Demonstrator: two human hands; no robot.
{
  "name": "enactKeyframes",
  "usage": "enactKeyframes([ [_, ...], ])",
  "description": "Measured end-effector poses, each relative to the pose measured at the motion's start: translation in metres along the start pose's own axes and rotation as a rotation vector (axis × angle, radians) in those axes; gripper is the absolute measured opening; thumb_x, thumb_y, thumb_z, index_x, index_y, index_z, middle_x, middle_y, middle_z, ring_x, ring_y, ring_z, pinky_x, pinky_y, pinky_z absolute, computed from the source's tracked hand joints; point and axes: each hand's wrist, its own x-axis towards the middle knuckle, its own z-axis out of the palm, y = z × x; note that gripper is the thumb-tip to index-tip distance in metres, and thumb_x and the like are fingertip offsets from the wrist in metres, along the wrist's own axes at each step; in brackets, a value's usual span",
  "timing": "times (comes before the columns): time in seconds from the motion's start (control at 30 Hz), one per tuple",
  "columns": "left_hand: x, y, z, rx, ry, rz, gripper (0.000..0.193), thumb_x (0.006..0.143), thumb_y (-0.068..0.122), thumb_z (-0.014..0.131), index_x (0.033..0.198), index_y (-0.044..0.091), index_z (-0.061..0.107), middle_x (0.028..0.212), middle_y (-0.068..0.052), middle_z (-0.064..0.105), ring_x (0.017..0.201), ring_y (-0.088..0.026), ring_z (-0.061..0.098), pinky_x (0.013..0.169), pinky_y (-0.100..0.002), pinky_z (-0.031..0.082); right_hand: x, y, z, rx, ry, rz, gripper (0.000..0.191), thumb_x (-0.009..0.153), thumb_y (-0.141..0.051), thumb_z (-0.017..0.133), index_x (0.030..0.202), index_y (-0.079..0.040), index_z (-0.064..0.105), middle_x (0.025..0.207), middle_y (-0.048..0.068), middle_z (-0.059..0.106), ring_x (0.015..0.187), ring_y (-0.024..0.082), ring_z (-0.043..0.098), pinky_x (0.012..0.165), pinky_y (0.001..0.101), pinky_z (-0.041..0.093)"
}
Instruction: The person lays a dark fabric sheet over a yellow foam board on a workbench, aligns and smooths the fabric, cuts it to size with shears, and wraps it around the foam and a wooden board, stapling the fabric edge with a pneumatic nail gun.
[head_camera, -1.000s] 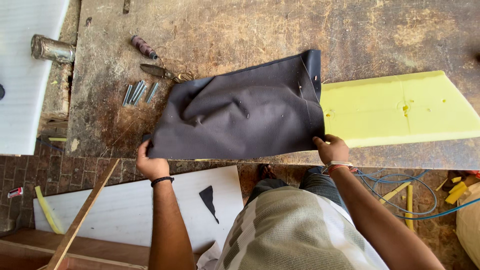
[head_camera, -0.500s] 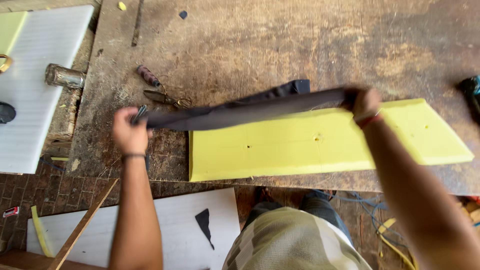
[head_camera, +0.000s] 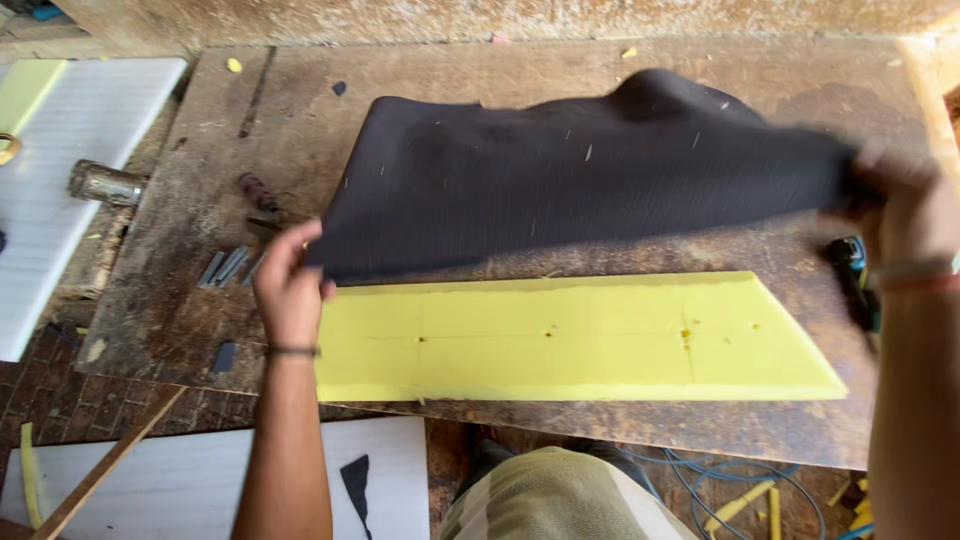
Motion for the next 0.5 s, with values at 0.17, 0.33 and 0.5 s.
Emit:
enactKeyframes([
  [0.17, -0.138, -0.112, 0.024, 0.232, -0.038, -0.153, 0.038, 0.099, -0.003, 0.066, 0.136, 0.006, 0.065, 0.094, -0.01, 0.07, 0.076, -0.011, 0.066, 0.062, -0.026, 0.056, -0.127, 0.128, -0.099, -0.446, 0.144, 0.379, 0.025, 0.1, -0.02, 0.067, 0.113, -0.001, 0.074, 0.096, 0.011, 0.075, 0.076, 0.022, 0.069, 0.068, 0.0353, 0.055],
  [0.33, -0.225, -0.2, 0.024, 0.393, 0.075, -0.612, 0.047, 0.091, -0.003, 0.071, 0.136, 0.008, 0.064, 0.106, -0.013, 0.074, 0.078, -0.016, 0.068, 0.065, -0.03, 0.059, -0.204, 0.217, -0.133, -0.776, -0.07, 0.622, 0.036, 0.09, -0.031, 0.073, 0.113, -0.003, 0.076, 0.095, 0.012, 0.079, 0.082, 0.025, 0.072, 0.077, 0.0416, 0.059],
  [0.5, -0.241, -0.209, 0.015, 0.747, 0.061, -0.494, 0.056, 0.08, -0.01, 0.066, 0.134, 0.006, 0.06, 0.129, -0.013, 0.067, 0.104, -0.024, 0.067, 0.092, -0.038, 0.053, -0.189, 0.2, -0.127, -1.29, -0.088, 0.394, 0.033, 0.093, -0.04, 0.076, 0.105, -0.01, 0.083, 0.105, 0.016, 0.072, 0.091, 0.029, 0.069, 0.085, 0.0424, 0.055],
])
